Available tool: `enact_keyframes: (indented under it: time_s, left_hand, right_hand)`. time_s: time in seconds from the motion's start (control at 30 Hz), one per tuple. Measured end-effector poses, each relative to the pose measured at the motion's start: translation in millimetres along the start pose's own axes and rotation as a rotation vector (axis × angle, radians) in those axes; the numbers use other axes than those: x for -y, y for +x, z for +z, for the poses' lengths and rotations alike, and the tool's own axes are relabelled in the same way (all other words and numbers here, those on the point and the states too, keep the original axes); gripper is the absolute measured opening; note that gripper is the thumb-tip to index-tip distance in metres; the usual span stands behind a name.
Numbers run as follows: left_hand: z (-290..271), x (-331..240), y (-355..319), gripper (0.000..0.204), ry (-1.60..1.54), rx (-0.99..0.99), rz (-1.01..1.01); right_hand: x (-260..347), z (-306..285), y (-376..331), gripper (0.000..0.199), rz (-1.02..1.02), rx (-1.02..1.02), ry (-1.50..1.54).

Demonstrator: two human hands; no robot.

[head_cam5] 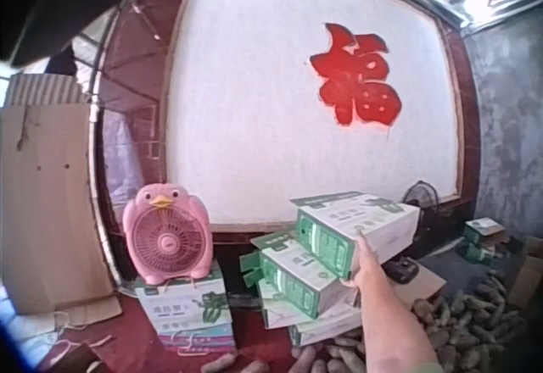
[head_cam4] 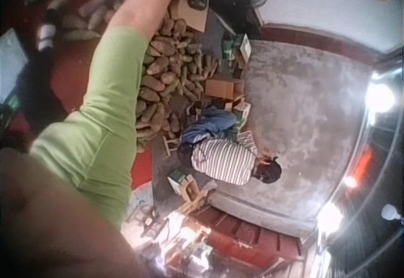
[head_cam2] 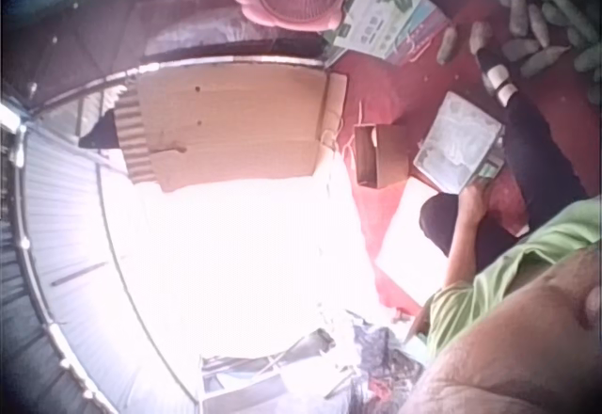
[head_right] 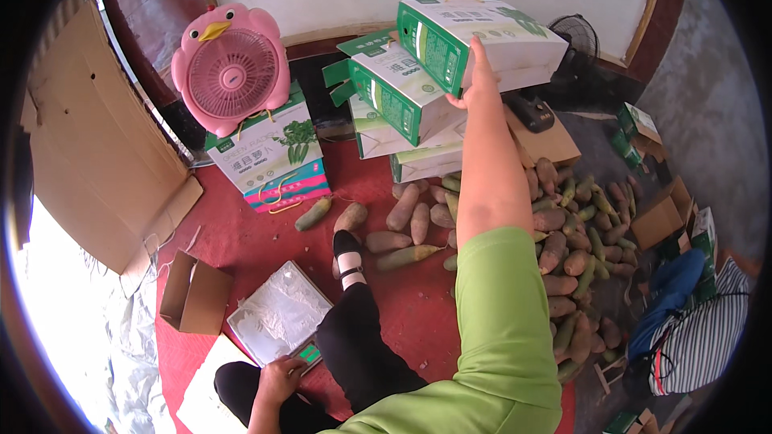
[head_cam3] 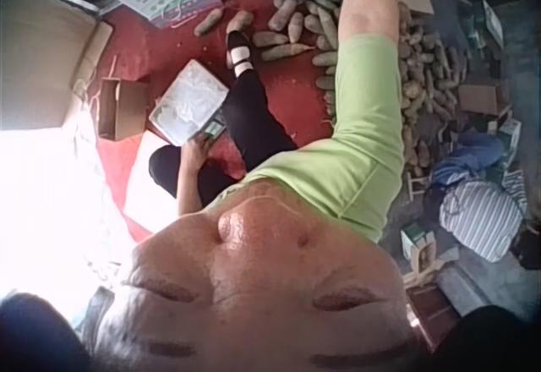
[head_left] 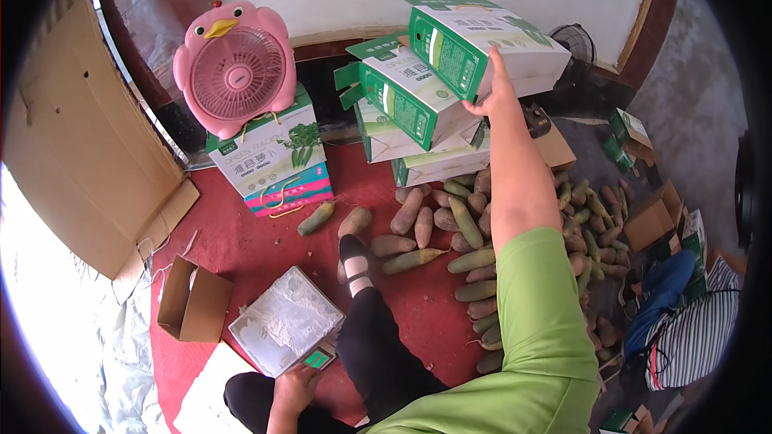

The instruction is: The recorder is weighing and sorting long green vegetables into cardboard boxes.

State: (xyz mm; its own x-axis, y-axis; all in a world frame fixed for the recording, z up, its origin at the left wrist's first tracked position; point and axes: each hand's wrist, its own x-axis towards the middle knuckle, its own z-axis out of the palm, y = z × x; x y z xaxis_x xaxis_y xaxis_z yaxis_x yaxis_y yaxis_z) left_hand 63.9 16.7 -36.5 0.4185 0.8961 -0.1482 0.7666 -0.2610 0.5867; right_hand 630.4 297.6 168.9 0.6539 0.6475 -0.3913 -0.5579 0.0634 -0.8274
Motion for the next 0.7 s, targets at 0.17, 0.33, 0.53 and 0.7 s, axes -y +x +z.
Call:
enact_keyframes:
  time_s: [0.17,0.33,0.53,0.7]
  left_hand:
    - [-1.8,-4.5,-3.7,0.012,0.048,-0.031,0.024]
    - [0.3,5.8,-8.3,0.012,0.075,-0.034,0.040]
    - [-1.4,8.1,-19.2,0.013,0.094,-0.037,0.024]
    - [-6.5,6.2,-23.8,0.014,0.056,-0.086,0.032]
  right_hand:
    - [-7.1,-17.9,22.6,0.088,0.032,0.041,0.089]
    - [-30.8,-48.8,-4.1,0.065,-0.013,0.248,0.266]
    - [-77.7,-105.2,-78.6,0.053,-0.210,0.438,0.397]
    - [-105.2,-165.4,-112.1,0.059,-0.173,0.880,0.358]
